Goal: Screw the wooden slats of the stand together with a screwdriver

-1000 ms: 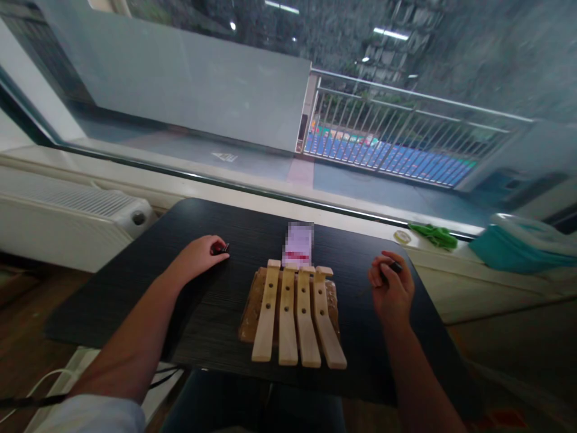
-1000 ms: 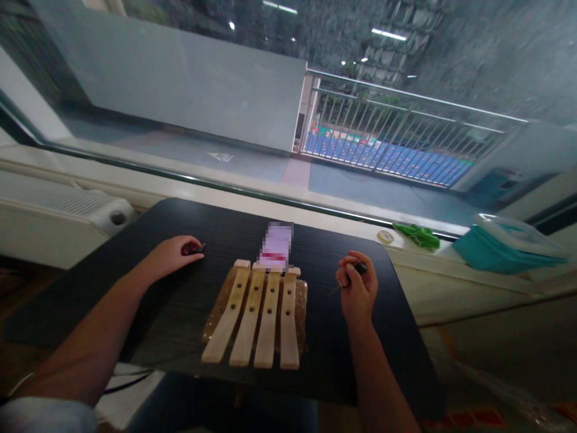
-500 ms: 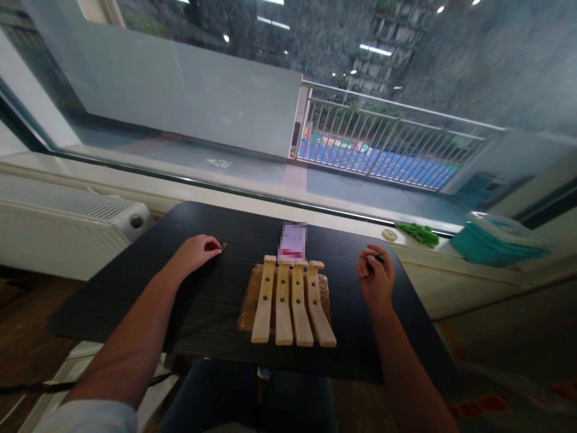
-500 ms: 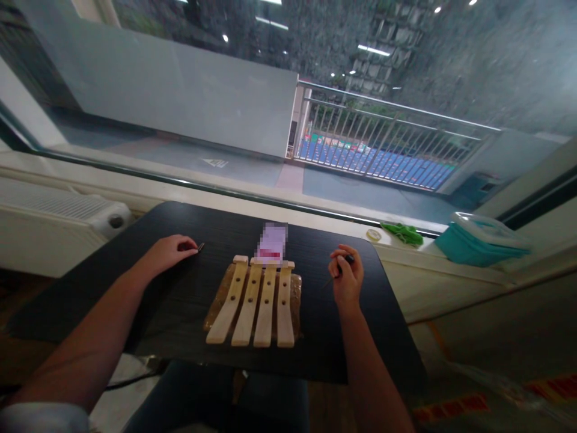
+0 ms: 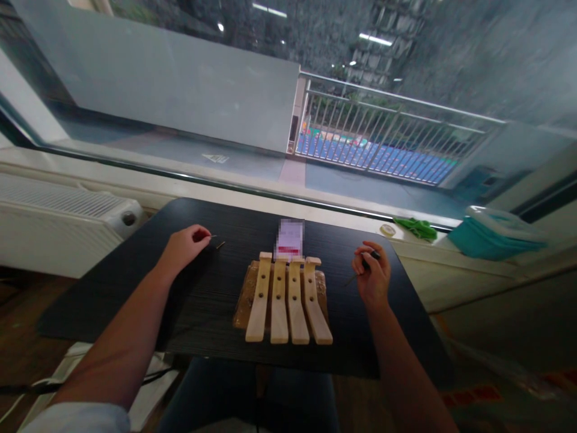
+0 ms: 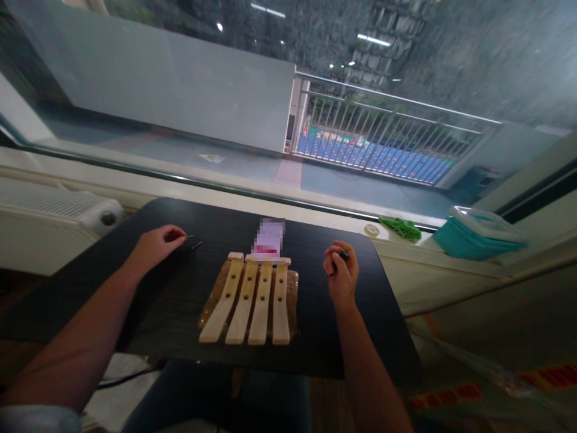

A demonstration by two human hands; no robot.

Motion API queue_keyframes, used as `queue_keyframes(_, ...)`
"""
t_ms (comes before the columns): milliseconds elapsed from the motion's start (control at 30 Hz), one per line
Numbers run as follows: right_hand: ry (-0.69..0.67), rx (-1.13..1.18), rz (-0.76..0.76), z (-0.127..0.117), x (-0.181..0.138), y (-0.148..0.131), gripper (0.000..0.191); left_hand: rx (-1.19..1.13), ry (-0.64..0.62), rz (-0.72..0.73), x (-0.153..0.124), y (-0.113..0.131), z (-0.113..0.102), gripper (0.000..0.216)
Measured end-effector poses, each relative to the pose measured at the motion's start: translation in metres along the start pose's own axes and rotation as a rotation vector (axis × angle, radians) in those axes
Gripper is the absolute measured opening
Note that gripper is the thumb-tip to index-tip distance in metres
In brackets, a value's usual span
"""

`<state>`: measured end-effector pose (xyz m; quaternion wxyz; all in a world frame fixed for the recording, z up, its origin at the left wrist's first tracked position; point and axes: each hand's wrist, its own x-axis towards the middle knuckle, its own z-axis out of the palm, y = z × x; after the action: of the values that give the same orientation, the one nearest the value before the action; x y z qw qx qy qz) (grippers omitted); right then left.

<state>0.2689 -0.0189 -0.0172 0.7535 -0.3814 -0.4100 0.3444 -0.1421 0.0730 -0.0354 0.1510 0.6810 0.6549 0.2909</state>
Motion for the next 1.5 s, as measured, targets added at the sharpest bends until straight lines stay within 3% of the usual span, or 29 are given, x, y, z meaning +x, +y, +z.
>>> queue_keyframes(367,-0.078,-0.058,-0.021,0.002,-0.004,0.0,0.019,-0.229,0.09,-0.064,-0.006,0.013,-0.005,0.027)
queue_keyframes(700,-0.024,-0.035,-0.001,0.004,-0.003,-0.002,0.019,-0.581,0.117,-0.149,-0.005,0.018,-0.002,0.031)
queue_keyframes(1167,-0.016,-0.012,0.012,0.006,-0.003,-0.003,0.021,-0.915,0.021,-0.305,-0.006,0.025,-0.002,0.025)
queue_keyframes(1500,-0.011,0.026,0.002,0.007,-0.002,-0.001,0.017,-1.013,-0.006,-0.286,-0.008,0.038,0.001,0.023)
